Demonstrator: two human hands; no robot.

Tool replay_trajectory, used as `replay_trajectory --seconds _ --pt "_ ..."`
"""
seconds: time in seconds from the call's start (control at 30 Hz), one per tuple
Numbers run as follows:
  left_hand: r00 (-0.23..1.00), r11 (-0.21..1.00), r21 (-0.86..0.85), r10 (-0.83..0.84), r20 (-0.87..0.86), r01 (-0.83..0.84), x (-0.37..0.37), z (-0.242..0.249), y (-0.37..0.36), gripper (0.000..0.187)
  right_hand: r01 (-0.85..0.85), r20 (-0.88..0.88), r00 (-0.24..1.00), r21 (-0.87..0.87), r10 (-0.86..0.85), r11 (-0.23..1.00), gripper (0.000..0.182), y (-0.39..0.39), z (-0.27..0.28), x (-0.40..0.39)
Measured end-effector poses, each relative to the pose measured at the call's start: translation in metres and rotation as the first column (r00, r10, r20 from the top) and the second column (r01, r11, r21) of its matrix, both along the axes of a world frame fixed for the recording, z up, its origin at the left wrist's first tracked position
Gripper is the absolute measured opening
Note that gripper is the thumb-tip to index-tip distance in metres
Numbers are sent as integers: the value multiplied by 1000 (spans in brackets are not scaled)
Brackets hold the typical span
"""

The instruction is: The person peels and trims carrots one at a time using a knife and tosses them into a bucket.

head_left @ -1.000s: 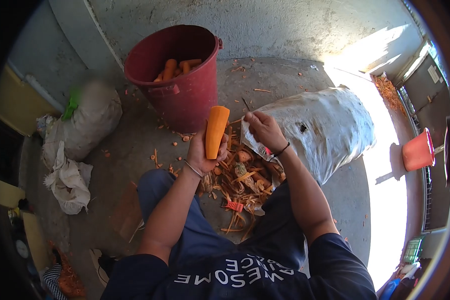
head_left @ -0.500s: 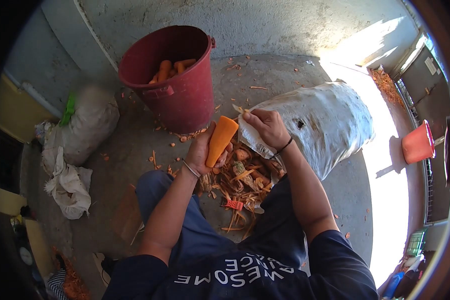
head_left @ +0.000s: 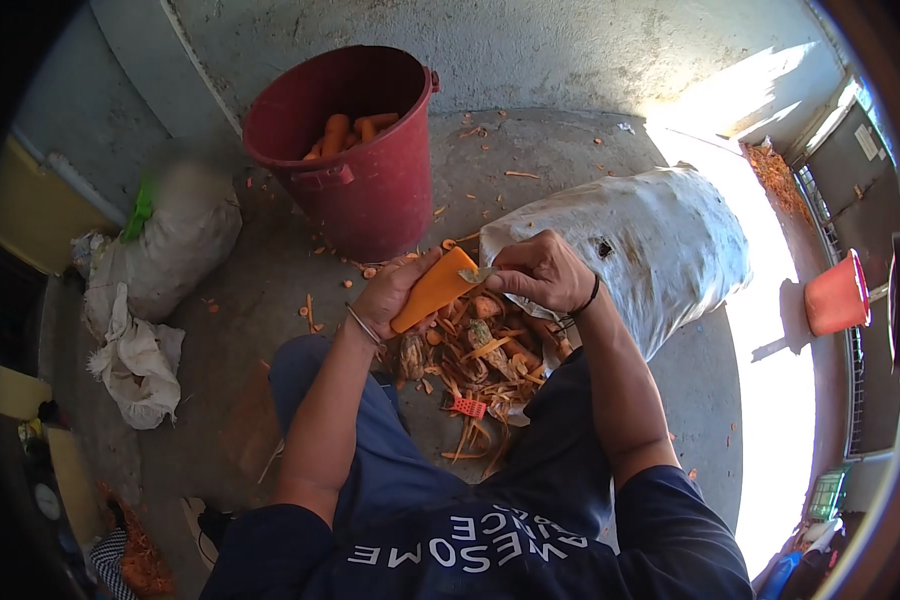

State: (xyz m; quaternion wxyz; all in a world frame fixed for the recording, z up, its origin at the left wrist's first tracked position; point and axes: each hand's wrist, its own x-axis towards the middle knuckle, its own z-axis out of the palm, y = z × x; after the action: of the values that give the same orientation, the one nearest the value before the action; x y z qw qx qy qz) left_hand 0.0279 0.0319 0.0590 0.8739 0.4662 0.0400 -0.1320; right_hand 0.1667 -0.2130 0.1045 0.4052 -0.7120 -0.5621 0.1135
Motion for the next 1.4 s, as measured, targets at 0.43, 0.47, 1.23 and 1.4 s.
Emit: replay_trajectory --seconds 0.43,0.47,1.23,1.4 --pt "998 983 179 53 -45 -44 -6 10 -18 52 224 -39 971 -172 -234 959 56 -3 -11 13" --pt "998 983 179 57 -41 -49 -5 7 -14 52 202 -107 970 -146 -218 968 55 -4 -12 15" --pt "998 915 402 14 64 -38 -4 5 -5 51 85 -385 910 -182 -150 980 49 -7 -19 24" --pt "998 881 471 9 68 -40 -4 0 1 51 -41 -299 953 -255 -38 966 50 -4 -19 24"
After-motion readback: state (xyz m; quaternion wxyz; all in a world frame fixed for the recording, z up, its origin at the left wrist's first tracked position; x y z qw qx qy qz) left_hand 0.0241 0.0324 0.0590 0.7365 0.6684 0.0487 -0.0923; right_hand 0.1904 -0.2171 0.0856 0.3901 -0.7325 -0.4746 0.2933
